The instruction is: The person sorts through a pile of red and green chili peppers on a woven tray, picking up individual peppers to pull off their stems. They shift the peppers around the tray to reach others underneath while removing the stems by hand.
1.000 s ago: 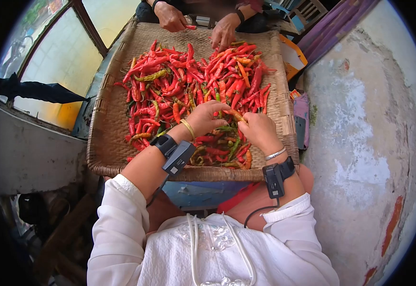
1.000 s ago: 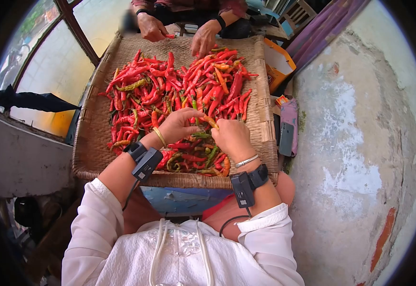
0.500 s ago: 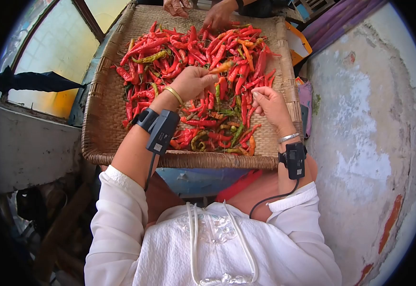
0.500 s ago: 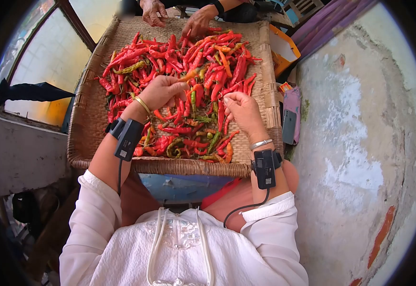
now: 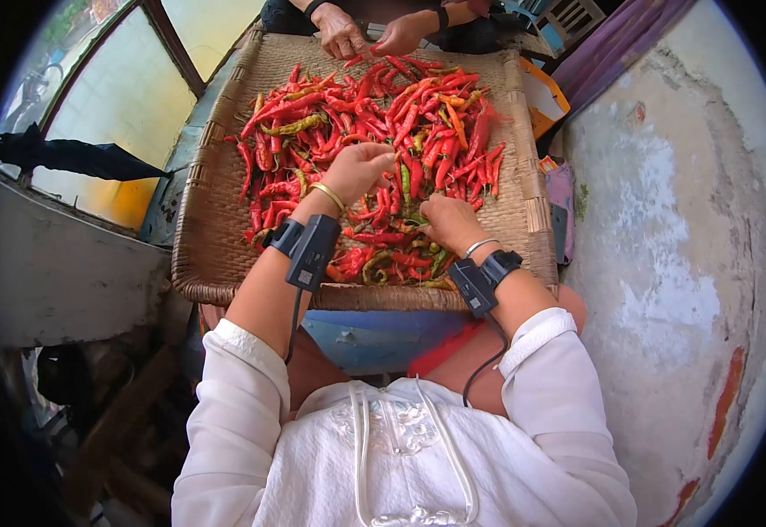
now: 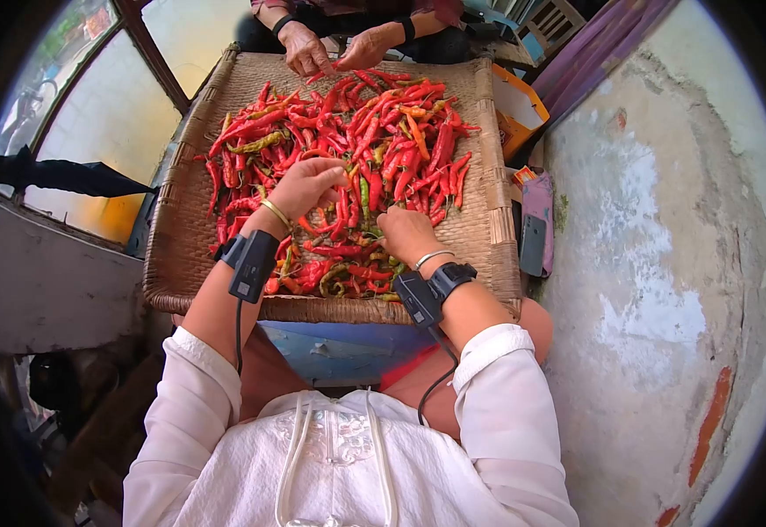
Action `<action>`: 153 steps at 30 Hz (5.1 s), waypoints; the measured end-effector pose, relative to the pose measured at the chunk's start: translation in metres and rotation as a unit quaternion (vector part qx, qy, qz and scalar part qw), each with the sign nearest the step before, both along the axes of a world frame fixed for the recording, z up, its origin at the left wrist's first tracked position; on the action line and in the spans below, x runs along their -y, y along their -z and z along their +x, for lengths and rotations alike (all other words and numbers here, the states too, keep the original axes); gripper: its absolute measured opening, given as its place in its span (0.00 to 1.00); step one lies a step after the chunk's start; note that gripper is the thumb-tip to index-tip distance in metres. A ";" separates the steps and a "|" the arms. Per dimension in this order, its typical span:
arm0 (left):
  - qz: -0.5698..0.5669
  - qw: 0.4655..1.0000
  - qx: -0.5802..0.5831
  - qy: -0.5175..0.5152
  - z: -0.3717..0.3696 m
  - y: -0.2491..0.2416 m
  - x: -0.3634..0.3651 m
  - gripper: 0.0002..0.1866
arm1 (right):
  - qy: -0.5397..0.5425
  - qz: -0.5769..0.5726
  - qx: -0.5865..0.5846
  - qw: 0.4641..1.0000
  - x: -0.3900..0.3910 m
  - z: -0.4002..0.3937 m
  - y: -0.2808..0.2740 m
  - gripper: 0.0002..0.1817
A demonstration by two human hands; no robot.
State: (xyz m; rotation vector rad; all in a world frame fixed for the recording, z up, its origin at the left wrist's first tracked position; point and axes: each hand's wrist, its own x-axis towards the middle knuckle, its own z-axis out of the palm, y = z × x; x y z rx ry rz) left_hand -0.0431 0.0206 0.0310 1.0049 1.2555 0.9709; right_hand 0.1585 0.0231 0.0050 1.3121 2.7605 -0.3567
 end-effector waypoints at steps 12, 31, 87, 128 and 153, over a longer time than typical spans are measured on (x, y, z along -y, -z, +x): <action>0.292 0.881 -0.353 0.119 0.030 0.016 0.070 0.23 | 0.100 -0.362 -0.329 0.866 0.018 0.015 -0.032 0.11; 0.230 0.764 -0.531 0.285 -0.024 -0.008 0.070 0.09 | 0.002 -0.148 -0.056 0.987 0.027 0.013 -0.036 0.11; 0.068 0.834 -0.472 0.279 -0.044 -0.012 0.066 0.16 | 0.236 -0.434 -0.603 0.626 -0.043 -0.068 -0.065 0.16; 0.281 0.880 -0.320 0.213 -0.030 -0.012 0.068 0.17 | 0.240 -0.398 -0.381 0.799 0.012 -0.022 -0.048 0.05; 0.095 0.792 -0.494 0.345 -0.039 -0.006 0.066 0.19 | 0.180 -0.024 -0.287 0.941 -0.087 -0.011 -0.020 0.18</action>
